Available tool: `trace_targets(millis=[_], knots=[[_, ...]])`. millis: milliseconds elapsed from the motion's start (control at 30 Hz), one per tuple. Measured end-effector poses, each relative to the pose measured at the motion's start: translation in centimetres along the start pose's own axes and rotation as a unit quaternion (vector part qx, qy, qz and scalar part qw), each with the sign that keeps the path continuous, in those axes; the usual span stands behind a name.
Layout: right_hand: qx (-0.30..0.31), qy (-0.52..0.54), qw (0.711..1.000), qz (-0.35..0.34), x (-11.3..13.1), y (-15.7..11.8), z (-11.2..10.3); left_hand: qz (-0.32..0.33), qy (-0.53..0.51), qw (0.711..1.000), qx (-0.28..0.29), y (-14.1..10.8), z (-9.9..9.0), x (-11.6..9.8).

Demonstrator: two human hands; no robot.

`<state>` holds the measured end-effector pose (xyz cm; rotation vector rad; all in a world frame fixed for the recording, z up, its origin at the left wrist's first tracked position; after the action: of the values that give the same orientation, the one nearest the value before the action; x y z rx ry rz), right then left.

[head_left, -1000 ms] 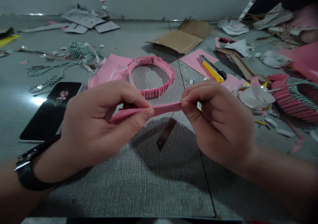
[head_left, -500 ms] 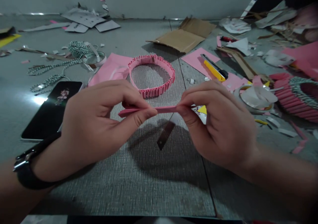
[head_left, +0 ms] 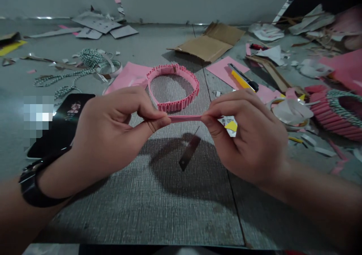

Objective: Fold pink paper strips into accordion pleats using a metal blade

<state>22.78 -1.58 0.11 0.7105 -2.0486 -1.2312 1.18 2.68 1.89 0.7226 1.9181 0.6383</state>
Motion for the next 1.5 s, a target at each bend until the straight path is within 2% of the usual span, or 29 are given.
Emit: trace_targets(millis=[100,200,300,433,500,667,800,900,1067,1133,1200,1267,1333,1400,1500], knots=[[-0.006,-0.009,1.000,0.002,0.0,0.0,-0.1,0.036,0.006,0.999,-0.002,0.0,0.0,-0.1],[-0.004,-0.010,1.000,0.012,0.0,-0.1,0.0,0.063,0.051,0.996,0.025,-0.1,0.1,-0.2],[0.007,-0.009,1.000,0.025,0.0,-0.2,0.1,0.075,0.086,0.992,0.047,-0.3,0.2,-0.5],[0.007,-0.005,1.000,0.029,-0.1,-0.2,0.2,0.074,0.102,0.991,0.044,-0.3,-0.1,-0.9],[0.008,-0.001,1.000,0.030,-0.1,-0.3,0.2,0.053,0.110,0.991,0.055,-0.2,0.0,-0.9],[0.022,0.007,0.998,0.055,-0.2,-0.4,0.2,-0.045,0.114,0.989,0.084,0.0,0.3,-0.1],[0.037,0.058,0.981,0.183,-1.1,-1.1,0.7,-0.121,0.032,0.987,0.096,-0.4,0.9,1.2],[0.052,0.127,0.951,0.277,-1.4,-1.6,1.3,-0.122,-0.047,0.985,0.113,-0.8,1.7,1.4],[0.072,0.184,0.925,0.325,-1.1,-1.8,1.5,-0.200,-0.105,0.956,0.189,-1.6,2.8,1.4],[0.072,0.192,0.918,0.340,-1.3,-2.0,1.5,-0.222,-0.083,0.951,0.197,-1.7,2.7,1.7],[0.073,0.179,0.917,0.348,-1.8,-2.2,1.5,-0.236,-0.039,0.955,0.176,-1.5,2.3,2.1],[0.117,0.126,0.932,0.320,-2.1,-2.2,1.8,-0.259,0.011,0.955,0.142,-1.1,1.8,2.6],[0.206,0.052,0.948,0.237,-1.8,-2.1,2.3,-0.295,0.035,0.949,0.104,-0.9,1.3,3.0],[0.291,0.005,0.947,0.139,-0.9,-2.2,2.8,-0.329,0.023,0.941,0.071,-0.7,1.0,3.0],[0.343,0.026,0.937,0.054,0.5,-2.4,3.0,-0.347,-0.012,0.935,0.068,-0.7,1.1,2.6]])
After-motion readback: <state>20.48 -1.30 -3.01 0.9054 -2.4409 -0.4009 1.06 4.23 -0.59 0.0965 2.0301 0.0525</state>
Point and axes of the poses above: each hand's wrist, its own y-axis towards the middle knuckle, its own z-axis out of the palm, x = y × z, the point moved 5 cm from there along y, towards the middle knuckle, and after that the axes turned 13 degrees about -x, right-handed, at the moved point
